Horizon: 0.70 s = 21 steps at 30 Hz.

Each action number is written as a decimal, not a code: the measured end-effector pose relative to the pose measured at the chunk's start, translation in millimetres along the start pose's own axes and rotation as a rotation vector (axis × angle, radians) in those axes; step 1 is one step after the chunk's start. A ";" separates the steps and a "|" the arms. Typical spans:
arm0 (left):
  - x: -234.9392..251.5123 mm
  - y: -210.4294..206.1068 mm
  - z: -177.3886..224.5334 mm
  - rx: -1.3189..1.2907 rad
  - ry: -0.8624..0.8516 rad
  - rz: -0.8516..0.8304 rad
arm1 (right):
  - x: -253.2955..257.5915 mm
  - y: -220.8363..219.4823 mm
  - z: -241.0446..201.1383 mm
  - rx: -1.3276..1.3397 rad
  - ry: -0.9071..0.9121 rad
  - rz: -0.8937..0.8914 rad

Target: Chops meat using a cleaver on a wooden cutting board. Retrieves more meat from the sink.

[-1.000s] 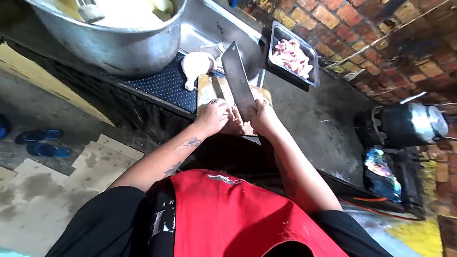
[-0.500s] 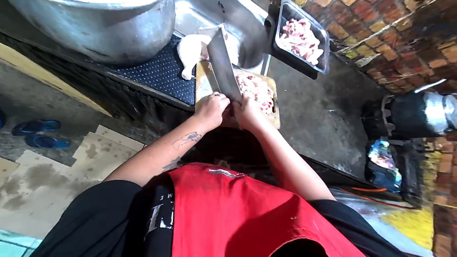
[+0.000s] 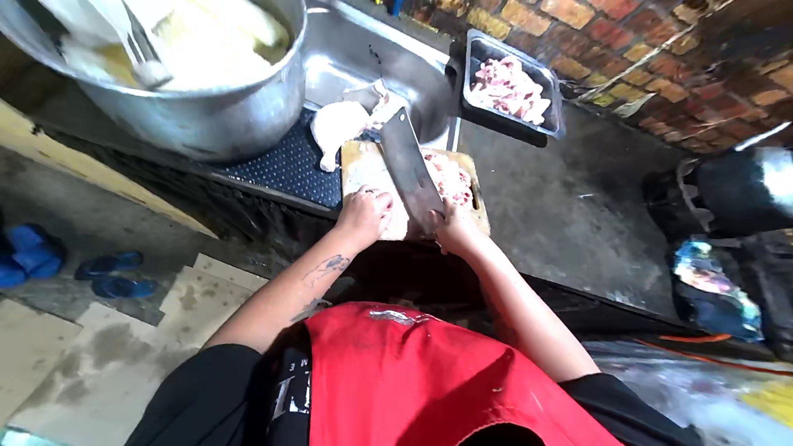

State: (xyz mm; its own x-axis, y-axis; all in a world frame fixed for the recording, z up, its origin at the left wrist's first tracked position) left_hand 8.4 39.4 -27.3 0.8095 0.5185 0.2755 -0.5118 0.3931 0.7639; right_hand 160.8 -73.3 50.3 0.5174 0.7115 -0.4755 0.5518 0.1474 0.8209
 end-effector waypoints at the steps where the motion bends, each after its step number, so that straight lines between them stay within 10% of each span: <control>1: 2.5 0.5 2.1 -0.012 0.032 -0.005 | 2.5 2.4 2.8 0.011 -0.008 0.014; 21: 34.4 -13.7 13.9 -0.094 0.022 -0.076 | -17.2 -2.5 -0.9 -0.027 0.072 0.026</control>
State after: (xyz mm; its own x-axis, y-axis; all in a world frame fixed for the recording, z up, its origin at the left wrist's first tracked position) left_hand 47.3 41.3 -20.2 0.8409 0.5009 0.2052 -0.4748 0.5006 0.7239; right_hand 149.9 -85.3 56.7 0.4823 0.7626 -0.4311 0.5208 0.1462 0.8411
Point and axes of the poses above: each hand's wrist, its own x-axis towards the middle knuckle, its own y-axis out of the back of the hand, z = x × y, the point moved 1 cm from there along x, towards the middle knuckle, and after that the axes turned 4 degrees about -z, right-handed, at the moved point
